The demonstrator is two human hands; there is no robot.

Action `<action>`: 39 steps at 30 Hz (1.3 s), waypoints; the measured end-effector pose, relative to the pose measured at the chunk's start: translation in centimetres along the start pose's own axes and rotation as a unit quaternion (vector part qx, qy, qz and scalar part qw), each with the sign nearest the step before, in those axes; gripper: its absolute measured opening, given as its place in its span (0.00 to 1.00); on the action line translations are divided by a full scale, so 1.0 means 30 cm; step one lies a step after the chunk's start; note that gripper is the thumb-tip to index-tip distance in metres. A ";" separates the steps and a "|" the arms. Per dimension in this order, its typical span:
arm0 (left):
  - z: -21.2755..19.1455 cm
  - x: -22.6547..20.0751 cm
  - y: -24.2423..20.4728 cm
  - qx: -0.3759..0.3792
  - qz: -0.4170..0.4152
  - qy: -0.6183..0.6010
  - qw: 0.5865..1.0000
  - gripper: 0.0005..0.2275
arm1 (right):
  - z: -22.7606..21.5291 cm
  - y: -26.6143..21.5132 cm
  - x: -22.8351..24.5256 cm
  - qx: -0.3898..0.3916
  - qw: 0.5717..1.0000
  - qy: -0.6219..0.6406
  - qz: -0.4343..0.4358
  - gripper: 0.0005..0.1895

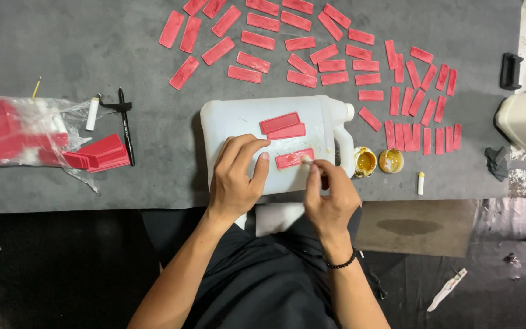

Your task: Applying adhesive to small red leather strips and attaching them to a plastic container

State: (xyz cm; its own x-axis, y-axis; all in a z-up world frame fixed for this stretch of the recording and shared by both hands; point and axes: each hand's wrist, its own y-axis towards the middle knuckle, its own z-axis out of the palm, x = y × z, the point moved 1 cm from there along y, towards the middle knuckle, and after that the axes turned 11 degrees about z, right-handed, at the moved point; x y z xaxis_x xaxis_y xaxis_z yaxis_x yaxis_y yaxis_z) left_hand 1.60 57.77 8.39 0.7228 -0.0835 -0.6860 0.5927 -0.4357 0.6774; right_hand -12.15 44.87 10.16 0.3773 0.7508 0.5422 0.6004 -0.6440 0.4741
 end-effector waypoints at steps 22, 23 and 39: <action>-0.004 0.003 0.002 -0.014 -0.012 -0.021 1.000 0.06 | 0.043 0.009 0.068 0.097 0.992 0.083 -0.007 0.04; -0.005 0.004 0.003 -0.014 -0.009 -0.021 1.000 0.06 | 0.034 0.001 0.054 0.082 0.995 0.054 -0.014 0.04; -0.007 0.001 0.002 -0.012 -0.001 -0.014 1.000 0.05 | 0.053 -0.036 0.054 0.054 0.997 0.063 0.004 0.04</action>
State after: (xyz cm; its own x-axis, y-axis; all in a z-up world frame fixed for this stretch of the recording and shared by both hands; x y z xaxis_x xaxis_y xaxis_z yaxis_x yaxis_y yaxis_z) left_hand 1.73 57.94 8.48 0.7116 -0.1080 -0.6942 0.6026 -0.4141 0.6821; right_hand -11.06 47.00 9.41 0.2951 0.7175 0.6310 0.6724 -0.6251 0.3963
